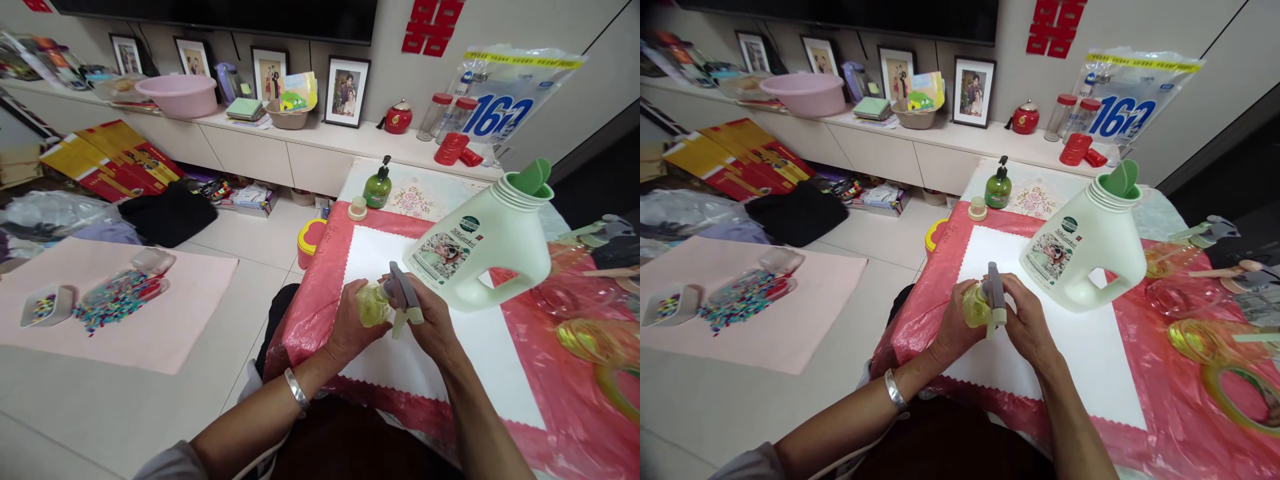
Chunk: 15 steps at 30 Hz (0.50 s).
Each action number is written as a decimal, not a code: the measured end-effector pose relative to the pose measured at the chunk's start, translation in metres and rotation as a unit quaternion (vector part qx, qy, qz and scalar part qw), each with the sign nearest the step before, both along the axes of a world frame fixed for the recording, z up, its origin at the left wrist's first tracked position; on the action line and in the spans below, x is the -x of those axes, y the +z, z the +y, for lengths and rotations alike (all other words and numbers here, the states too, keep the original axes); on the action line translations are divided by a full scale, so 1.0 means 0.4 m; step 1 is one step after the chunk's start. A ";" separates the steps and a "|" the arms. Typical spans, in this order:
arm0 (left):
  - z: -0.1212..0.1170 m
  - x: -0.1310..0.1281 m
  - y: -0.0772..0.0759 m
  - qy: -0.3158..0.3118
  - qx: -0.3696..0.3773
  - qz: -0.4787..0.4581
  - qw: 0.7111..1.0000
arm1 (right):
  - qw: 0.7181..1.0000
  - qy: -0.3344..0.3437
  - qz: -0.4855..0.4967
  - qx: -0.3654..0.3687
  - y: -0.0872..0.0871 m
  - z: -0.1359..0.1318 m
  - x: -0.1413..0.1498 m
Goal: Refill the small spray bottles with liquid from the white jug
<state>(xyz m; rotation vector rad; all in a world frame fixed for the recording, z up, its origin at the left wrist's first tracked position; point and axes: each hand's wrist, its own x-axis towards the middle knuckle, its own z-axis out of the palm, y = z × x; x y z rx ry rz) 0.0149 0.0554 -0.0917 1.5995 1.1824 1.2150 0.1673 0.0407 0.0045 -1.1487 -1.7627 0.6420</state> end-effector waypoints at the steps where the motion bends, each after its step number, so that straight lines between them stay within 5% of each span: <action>1: 0.000 0.000 0.002 -0.002 0.005 -0.003 1.000 | 1.000 0.000 -0.003 0.000 0.001 0.000 0.000; 15: -0.001 0.001 -0.005 0.004 -0.008 0.003 1.000 | 0.998 0.002 -0.058 -0.006 0.049 0.008 -0.008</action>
